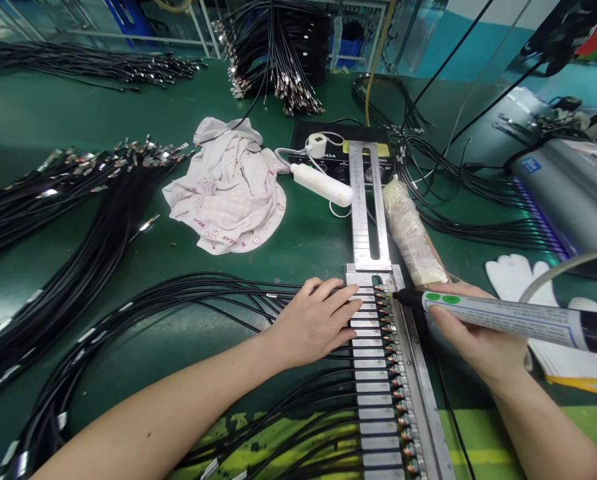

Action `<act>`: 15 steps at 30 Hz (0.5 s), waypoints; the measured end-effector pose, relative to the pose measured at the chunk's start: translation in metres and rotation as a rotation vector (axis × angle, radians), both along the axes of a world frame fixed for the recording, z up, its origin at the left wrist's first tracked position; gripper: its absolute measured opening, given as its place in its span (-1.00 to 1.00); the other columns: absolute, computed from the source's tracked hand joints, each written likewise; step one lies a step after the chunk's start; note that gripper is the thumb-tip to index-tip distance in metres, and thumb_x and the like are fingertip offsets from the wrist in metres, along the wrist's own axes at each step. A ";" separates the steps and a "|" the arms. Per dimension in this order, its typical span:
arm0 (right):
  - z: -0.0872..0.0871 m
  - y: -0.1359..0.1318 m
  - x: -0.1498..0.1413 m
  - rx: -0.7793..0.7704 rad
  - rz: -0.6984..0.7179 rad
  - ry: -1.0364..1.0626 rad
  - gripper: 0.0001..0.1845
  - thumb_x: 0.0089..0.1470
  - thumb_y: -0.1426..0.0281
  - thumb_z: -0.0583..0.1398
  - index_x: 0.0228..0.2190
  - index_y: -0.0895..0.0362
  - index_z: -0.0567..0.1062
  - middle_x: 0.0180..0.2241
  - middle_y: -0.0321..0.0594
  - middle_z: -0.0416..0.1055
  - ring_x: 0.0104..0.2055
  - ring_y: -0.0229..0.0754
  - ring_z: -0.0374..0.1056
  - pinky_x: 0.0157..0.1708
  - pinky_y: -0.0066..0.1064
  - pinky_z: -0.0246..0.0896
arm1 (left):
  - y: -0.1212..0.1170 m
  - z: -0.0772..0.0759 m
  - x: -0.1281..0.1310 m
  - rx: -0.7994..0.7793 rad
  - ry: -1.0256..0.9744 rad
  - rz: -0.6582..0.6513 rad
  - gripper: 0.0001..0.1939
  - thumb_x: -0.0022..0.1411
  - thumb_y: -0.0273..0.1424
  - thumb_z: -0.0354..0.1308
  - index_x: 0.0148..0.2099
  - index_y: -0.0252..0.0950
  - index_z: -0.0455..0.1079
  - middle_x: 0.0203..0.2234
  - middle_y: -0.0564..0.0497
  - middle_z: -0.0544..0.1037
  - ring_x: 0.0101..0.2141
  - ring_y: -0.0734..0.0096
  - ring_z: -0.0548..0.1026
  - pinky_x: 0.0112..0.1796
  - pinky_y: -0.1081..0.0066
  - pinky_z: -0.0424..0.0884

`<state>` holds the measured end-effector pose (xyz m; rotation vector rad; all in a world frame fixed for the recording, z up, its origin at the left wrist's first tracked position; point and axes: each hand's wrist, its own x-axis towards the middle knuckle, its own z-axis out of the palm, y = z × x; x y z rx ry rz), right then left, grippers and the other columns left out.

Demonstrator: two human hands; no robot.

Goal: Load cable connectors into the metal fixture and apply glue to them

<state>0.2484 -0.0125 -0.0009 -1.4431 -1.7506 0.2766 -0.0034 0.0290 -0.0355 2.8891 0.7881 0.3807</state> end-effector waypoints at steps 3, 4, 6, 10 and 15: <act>0.000 0.000 0.001 -0.003 0.007 -0.001 -0.81 -0.05 0.40 0.25 -0.29 0.08 0.48 -0.35 -0.22 0.49 -0.35 -0.12 0.44 -0.35 -0.32 0.42 | 0.000 0.001 0.000 -0.003 0.009 -0.001 -0.61 0.34 -0.21 -0.10 0.10 -0.32 0.24 0.12 -0.13 0.27 0.08 0.13 0.20 -0.01 0.13 0.17; 0.000 0.000 0.001 0.002 0.011 -0.003 -0.80 -0.05 0.40 0.25 -0.29 0.07 0.49 -0.35 -0.23 0.49 -0.35 -0.12 0.44 -0.35 -0.32 0.42 | 0.000 0.001 0.000 -0.006 0.012 -0.002 -0.61 0.34 -0.21 -0.10 0.10 -0.32 0.23 0.13 -0.13 0.27 0.08 0.13 0.20 -0.01 0.13 0.17; 0.000 0.000 0.001 0.015 0.016 -0.006 -0.80 -0.06 0.41 0.26 -0.29 0.06 0.49 -0.35 -0.24 0.49 -0.35 -0.13 0.44 -0.34 -0.33 0.42 | 0.000 0.001 0.000 -0.011 0.013 -0.002 -0.61 0.34 -0.21 -0.11 0.10 -0.32 0.23 0.13 -0.12 0.26 0.08 0.12 0.19 -0.01 0.13 0.16; 0.001 -0.001 -0.001 0.035 0.015 0.002 -0.81 -0.05 0.41 0.25 -0.30 0.06 0.48 -0.35 -0.27 0.49 -0.35 -0.17 0.44 -0.32 -0.34 0.42 | 0.000 0.001 0.000 -0.015 0.015 0.000 -0.61 0.35 -0.21 -0.12 0.10 -0.31 0.23 0.14 -0.12 0.26 0.08 0.12 0.19 0.00 0.13 0.15; 0.001 -0.001 0.000 0.037 0.021 0.001 -0.79 -0.06 0.44 0.26 -0.29 0.07 0.48 -0.35 -0.26 0.49 -0.35 -0.17 0.44 -0.31 -0.37 0.42 | 0.000 0.001 0.000 -0.009 0.018 -0.001 -0.62 0.34 -0.22 -0.11 0.09 -0.31 0.23 0.14 -0.11 0.25 0.09 0.11 0.18 0.00 0.13 0.14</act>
